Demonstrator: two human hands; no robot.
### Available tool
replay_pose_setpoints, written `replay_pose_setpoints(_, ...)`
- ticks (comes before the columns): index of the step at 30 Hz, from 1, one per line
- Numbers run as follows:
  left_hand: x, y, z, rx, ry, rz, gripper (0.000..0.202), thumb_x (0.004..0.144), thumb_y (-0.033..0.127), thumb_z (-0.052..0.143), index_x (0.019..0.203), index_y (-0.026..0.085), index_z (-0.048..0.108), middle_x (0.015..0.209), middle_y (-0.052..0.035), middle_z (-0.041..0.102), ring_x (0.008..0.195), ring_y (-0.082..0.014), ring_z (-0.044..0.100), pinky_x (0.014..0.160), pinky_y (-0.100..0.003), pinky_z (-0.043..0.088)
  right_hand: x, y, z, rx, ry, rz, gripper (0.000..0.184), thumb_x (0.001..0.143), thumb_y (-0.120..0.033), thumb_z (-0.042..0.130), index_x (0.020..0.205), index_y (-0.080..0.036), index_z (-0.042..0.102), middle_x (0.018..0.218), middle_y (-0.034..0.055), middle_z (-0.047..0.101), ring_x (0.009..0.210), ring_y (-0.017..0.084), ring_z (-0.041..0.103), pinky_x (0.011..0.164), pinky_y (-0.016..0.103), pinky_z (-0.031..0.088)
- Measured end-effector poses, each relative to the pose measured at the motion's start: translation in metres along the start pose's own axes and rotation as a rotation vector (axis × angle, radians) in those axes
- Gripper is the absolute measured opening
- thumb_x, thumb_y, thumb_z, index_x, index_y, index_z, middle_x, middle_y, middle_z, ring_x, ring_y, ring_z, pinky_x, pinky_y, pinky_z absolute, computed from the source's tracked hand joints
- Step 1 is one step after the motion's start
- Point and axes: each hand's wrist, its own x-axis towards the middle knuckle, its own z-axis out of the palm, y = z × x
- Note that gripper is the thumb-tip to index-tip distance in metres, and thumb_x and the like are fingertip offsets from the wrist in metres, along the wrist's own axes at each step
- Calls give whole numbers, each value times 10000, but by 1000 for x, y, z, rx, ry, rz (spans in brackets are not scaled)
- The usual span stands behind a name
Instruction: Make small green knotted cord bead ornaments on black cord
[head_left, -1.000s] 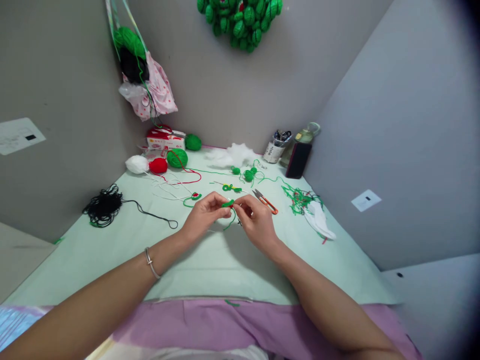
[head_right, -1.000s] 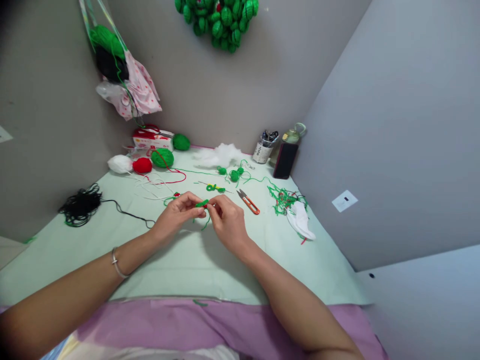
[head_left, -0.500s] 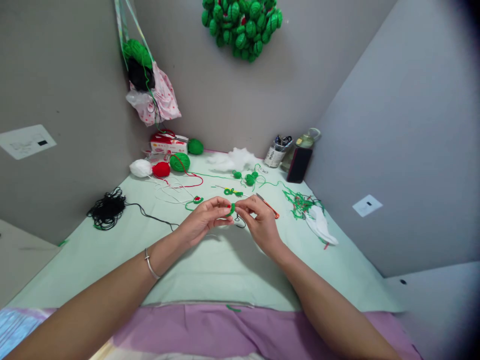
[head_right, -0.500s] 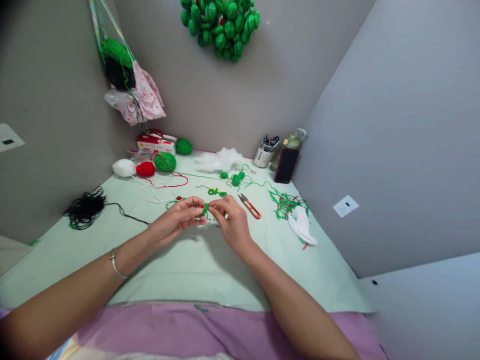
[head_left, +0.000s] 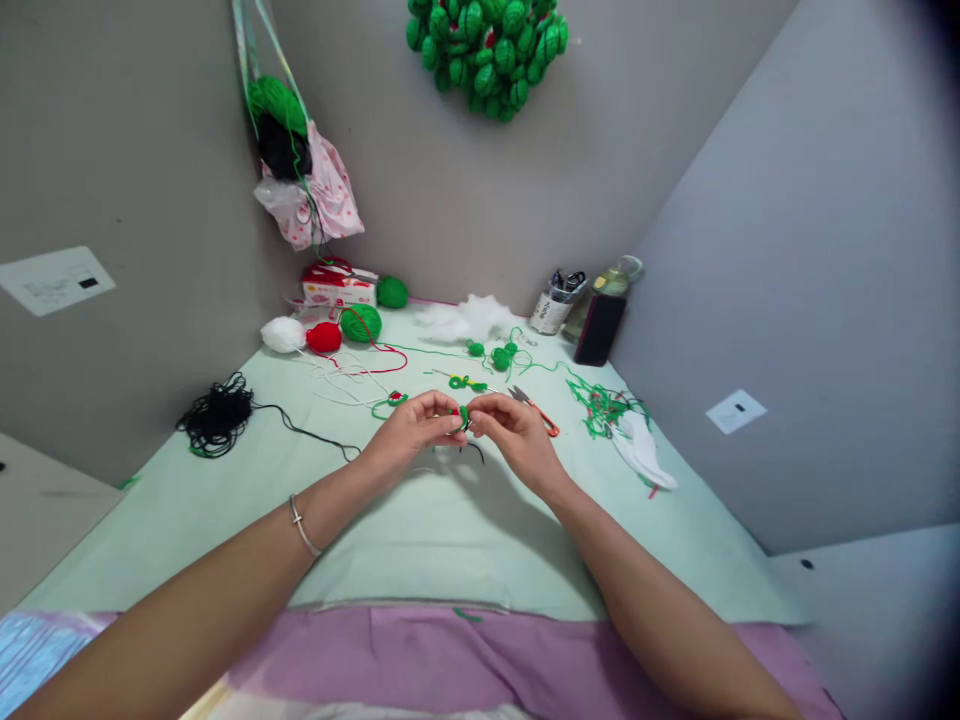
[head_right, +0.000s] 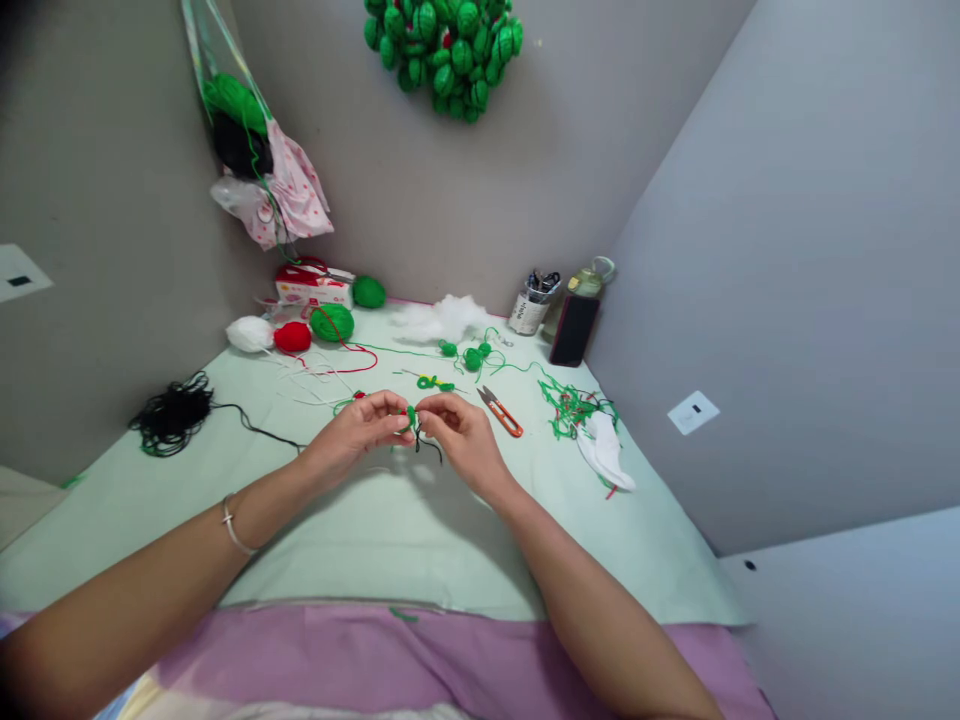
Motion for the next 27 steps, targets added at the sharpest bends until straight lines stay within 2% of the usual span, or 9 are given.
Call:
replay_pose_setpoints(7,1,0,2,113,46,-2,266,743,346,768,870,169,615,821,22,585,762,-139,649,829,-312,488,-3,-3,5,-126,30,-113,96,842,-273,663,881,-187,648,870,34,644,740,137,615,706,273,526)
replay_pose_setpoints(10,2,-3,0,188,84,9,255,736,352,765,830,171,610,808,19,580,781,-137,604,806,-287,446,-6,-2,6,-165,48,-173,111,862,-243,638,964,-199,637,902,37,647,755,137,627,721,276,543)
replay_pose_setpoints(13,3,-5,-2,260,75,40,235,764,377,730,800,175,616,781,18,572,768,-130,543,759,-265,401,-8,0,5,-285,33,-257,139,909,-231,575,1023,-214,654,945,53,665,797,145,639,720,273,545)
replay_pose_setpoints(19,4,-3,-2,256,50,11,223,789,399,678,812,187,614,731,20,578,739,-142,548,747,-271,387,-6,4,0,-417,15,-294,136,929,-191,540,925,-207,675,878,46,698,732,143,666,649,255,526)
replay_pose_setpoints(23,7,-7,-5,307,58,2,195,784,352,656,727,180,583,685,27,539,676,-126,485,688,-264,357,-9,-6,5,-533,89,-454,149,942,-211,538,878,-208,672,941,79,694,860,171,661,739,291,521)
replay_pose_setpoints(25,10,-10,-8,310,80,-13,194,772,348,658,720,178,581,685,28,534,672,-124,474,678,-262,348,-12,-16,8,-471,129,-477,156,962,-227,510,897,-209,651,966,85,698,874,168,660,758,302,521)
replay_pose_setpoints(27,11,-12,-11,293,102,-31,199,762,356,663,721,177,586,688,29,531,670,-122,473,672,-261,344,-15,-26,7,-285,98,-365,146,983,-269,478,936,-210,604,962,77,702,788,150,666,660,284,519)
